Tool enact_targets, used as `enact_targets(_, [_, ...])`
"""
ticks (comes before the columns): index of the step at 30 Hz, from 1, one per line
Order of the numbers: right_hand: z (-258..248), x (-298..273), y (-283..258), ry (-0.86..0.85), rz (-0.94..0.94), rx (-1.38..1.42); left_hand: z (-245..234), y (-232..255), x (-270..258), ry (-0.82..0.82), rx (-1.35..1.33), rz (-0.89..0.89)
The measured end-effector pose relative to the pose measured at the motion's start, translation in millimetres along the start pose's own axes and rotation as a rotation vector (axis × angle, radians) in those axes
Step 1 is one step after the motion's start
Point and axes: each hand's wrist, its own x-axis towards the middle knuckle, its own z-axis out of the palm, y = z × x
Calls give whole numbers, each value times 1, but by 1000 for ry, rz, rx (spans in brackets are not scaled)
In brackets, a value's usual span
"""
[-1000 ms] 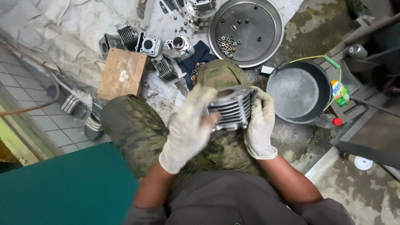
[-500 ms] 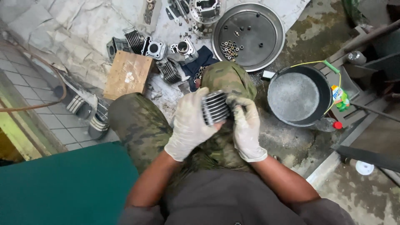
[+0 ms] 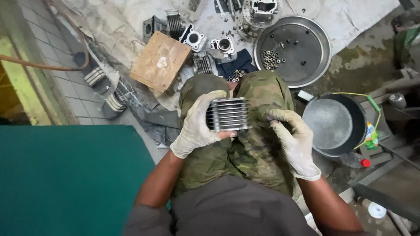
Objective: The person scrubs a metallic engine cylinder block with a small abrasive tool, cleaning the inner bore and outer surfaces. They then scrub the cooling fins of a separate engine cylinder head, rotating the part to clean all sides.
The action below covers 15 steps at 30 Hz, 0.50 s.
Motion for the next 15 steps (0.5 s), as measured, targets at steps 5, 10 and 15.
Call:
enact_targets(5, [-16,1,-5,-31,-318,-305,32,-33,-8,-173,34,192])
enact_targets(10, [-4,19,-10,-108,-423,-367,30,-36,6,-200,-50,181])
enact_targets(15, [18,41,-5,-182,-502,-426,29,-43,15,-216,-93,146])
